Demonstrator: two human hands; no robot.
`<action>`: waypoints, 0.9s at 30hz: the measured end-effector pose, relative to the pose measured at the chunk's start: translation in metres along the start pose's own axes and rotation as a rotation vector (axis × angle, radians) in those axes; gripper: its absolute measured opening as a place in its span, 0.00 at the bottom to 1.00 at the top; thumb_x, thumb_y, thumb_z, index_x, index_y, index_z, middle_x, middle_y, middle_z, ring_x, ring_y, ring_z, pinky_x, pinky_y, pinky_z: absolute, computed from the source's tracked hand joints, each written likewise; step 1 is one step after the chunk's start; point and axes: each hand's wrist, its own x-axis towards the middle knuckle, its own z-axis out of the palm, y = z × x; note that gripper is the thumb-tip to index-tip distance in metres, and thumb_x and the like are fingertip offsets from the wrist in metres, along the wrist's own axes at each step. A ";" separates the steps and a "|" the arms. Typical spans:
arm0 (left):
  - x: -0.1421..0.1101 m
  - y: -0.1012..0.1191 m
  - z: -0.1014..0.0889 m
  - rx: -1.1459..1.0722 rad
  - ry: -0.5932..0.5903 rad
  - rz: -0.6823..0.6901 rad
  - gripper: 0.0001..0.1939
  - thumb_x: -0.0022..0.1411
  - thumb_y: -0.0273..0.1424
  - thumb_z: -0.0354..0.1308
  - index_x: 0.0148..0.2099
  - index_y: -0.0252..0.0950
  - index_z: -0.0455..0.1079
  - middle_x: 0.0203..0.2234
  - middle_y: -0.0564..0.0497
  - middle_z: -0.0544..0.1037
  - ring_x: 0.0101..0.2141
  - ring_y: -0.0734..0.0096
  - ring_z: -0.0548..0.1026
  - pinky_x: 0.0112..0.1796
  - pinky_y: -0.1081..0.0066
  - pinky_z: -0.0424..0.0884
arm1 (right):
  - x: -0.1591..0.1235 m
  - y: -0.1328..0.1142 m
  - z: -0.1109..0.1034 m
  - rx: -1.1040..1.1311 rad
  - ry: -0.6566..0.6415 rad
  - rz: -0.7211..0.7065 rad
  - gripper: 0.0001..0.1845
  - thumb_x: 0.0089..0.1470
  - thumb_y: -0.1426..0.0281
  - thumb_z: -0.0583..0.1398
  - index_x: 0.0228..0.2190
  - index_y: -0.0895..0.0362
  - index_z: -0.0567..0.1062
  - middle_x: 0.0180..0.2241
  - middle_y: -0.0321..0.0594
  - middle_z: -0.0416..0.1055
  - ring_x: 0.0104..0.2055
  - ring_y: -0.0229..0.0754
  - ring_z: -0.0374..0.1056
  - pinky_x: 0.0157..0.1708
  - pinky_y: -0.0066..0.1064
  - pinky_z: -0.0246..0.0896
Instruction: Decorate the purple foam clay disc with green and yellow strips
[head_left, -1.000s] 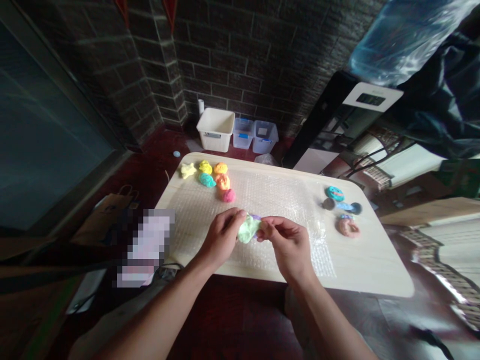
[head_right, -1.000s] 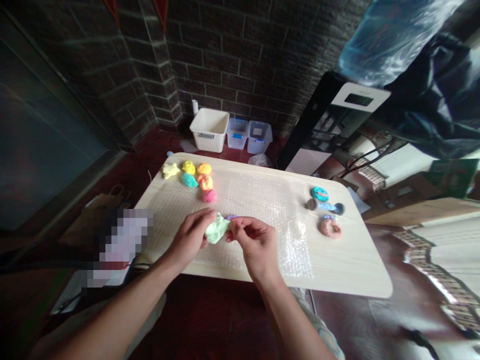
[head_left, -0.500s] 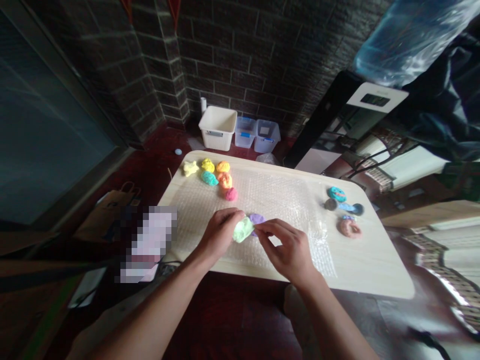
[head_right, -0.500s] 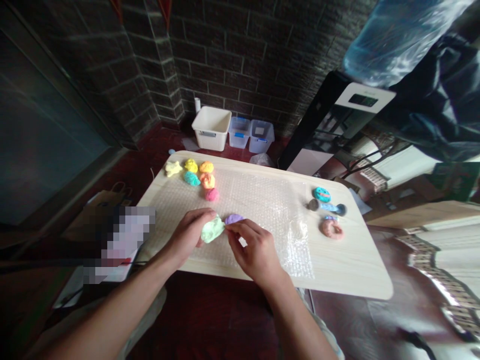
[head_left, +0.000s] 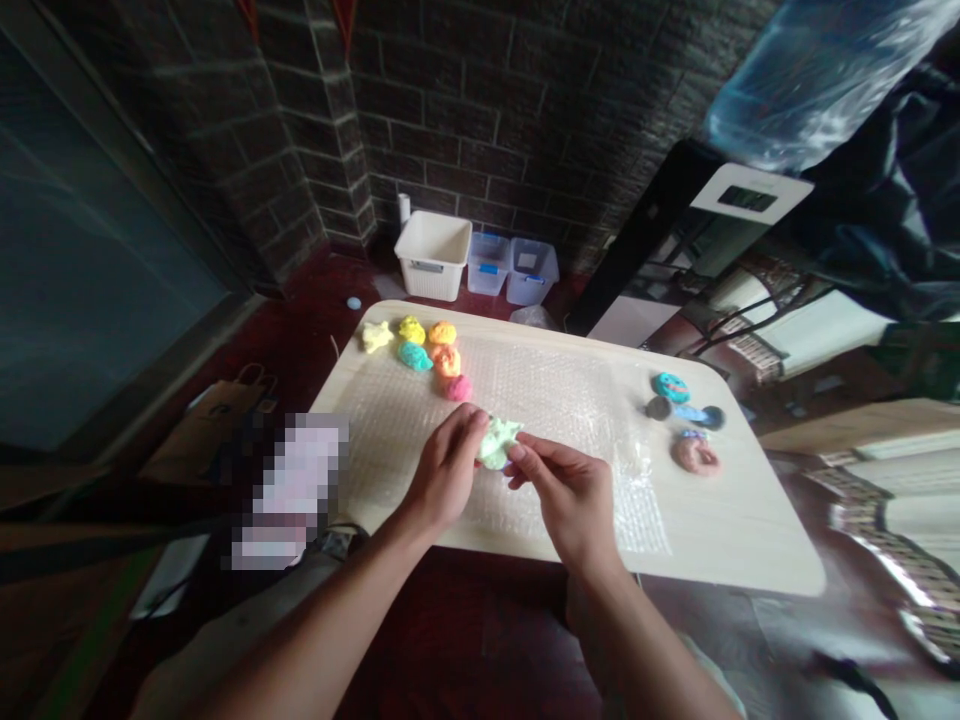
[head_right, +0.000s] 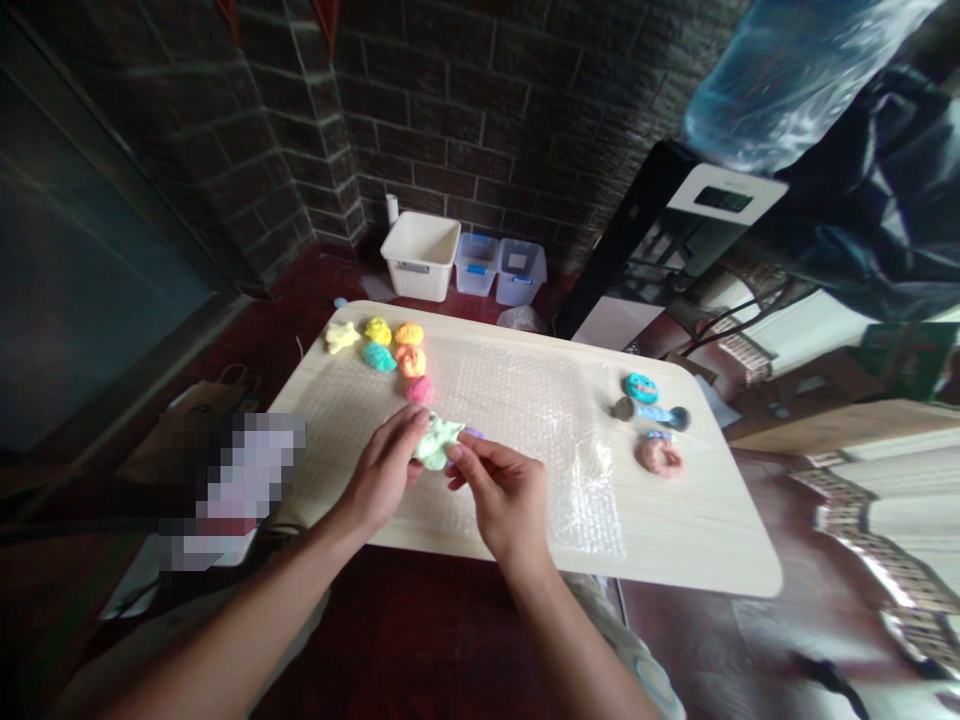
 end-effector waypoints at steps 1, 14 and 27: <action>0.000 0.000 0.001 0.015 -0.004 0.019 0.19 0.69 0.49 0.57 0.34 0.39 0.65 0.28 0.55 0.71 0.28 0.72 0.70 0.26 0.77 0.65 | 0.001 0.002 0.000 0.024 0.018 0.016 0.09 0.54 0.63 0.74 0.36 0.54 0.89 0.25 0.40 0.82 0.25 0.39 0.73 0.27 0.33 0.73; 0.025 -0.017 -0.043 -0.012 0.375 -0.092 0.05 0.57 0.31 0.60 0.35 0.40 0.66 0.23 0.58 0.69 0.23 0.73 0.64 0.23 0.76 0.53 | 0.007 0.023 -0.013 0.097 -0.070 0.139 0.22 0.56 0.51 0.71 0.34 0.58 0.78 0.32 0.45 0.83 0.31 0.45 0.80 0.33 0.38 0.78; -0.017 0.024 -0.008 -0.841 0.101 -0.562 0.16 0.69 0.33 0.50 0.38 0.29 0.75 0.31 0.42 0.78 0.29 0.68 0.77 0.33 0.70 0.77 | -0.017 -0.002 0.012 -0.336 -0.062 -0.334 0.05 0.69 0.66 0.62 0.42 0.53 0.77 0.41 0.45 0.82 0.45 0.49 0.79 0.47 0.44 0.76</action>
